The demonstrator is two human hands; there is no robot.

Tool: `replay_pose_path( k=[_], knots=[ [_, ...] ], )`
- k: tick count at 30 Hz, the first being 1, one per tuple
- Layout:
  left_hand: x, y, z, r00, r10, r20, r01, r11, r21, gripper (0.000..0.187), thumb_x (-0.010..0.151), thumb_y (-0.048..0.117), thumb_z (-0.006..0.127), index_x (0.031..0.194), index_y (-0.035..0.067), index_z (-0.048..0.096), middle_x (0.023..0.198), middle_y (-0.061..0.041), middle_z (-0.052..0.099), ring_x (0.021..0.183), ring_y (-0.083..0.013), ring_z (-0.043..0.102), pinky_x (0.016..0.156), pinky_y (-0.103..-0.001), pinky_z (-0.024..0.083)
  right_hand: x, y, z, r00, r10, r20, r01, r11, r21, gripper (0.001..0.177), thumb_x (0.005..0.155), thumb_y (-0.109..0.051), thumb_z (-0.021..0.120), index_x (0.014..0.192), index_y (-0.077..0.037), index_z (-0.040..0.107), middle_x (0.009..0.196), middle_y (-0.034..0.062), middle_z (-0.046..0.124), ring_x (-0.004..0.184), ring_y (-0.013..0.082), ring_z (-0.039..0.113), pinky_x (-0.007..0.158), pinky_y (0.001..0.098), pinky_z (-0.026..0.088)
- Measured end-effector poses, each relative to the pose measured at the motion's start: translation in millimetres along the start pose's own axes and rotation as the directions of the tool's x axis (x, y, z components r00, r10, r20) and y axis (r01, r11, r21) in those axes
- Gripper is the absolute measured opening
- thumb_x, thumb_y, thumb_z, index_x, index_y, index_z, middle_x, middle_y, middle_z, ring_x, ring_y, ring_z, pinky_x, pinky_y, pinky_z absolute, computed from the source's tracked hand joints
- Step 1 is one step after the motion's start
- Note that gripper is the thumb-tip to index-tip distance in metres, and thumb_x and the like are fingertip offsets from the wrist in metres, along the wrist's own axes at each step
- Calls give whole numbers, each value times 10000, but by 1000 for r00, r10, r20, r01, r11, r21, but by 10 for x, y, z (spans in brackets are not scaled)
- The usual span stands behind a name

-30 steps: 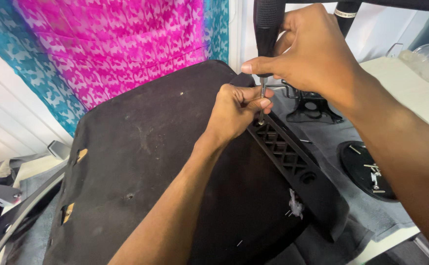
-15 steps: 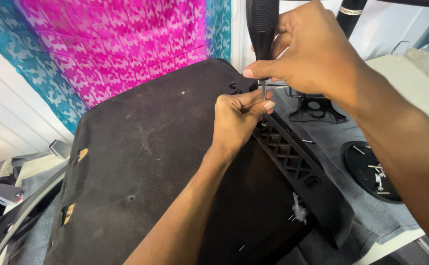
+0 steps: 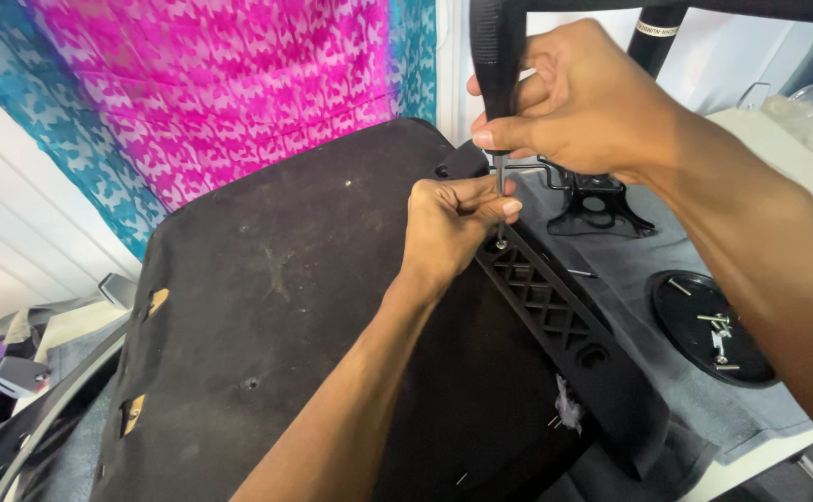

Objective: The person attaches a black plastic frame to a chair seat using a screwdriver and screws. They align the frame, insert screws, and tighten them to secure the frame to the seat.

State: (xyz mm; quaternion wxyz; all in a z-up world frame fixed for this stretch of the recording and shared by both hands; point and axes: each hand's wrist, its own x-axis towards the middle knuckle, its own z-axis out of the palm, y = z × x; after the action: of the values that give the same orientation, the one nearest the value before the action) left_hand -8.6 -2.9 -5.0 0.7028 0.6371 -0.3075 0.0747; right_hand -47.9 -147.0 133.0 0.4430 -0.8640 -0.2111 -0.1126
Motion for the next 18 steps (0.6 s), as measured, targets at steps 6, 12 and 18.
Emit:
replay_pose_path(
  k=[6,12,18],
  knots=[
    [-66,155,4,990,8,-139,-4,1000,25,252,776,67,854,1010,-1,789,776,10,768,665,-21,635,660,-217,567,-33,-19,128,993,-93,71,87,993,80,422,861,-67,734,1267,2,644,1116,133,787,1047,162,771,935,313,606],
    [-109,297,-5,980,37,-194,4,979,205,224,717,88,910,667,-2,711,565,61,591,550,-21,453,511,-242,414,-81,-81,141,994,-108,0,108,994,-26,231,879,-132,777,1074,-13,740,976,105,778,889,159,753,826,318,608],
    [-53,229,-4,995,41,-93,-23,982,185,174,814,104,844,954,15,794,708,37,727,653,-4,580,629,-211,515,-95,-51,112,985,-169,-29,166,983,-83,198,897,-148,775,1027,-6,728,922,60,766,866,123,754,796,265,617]
  ],
)
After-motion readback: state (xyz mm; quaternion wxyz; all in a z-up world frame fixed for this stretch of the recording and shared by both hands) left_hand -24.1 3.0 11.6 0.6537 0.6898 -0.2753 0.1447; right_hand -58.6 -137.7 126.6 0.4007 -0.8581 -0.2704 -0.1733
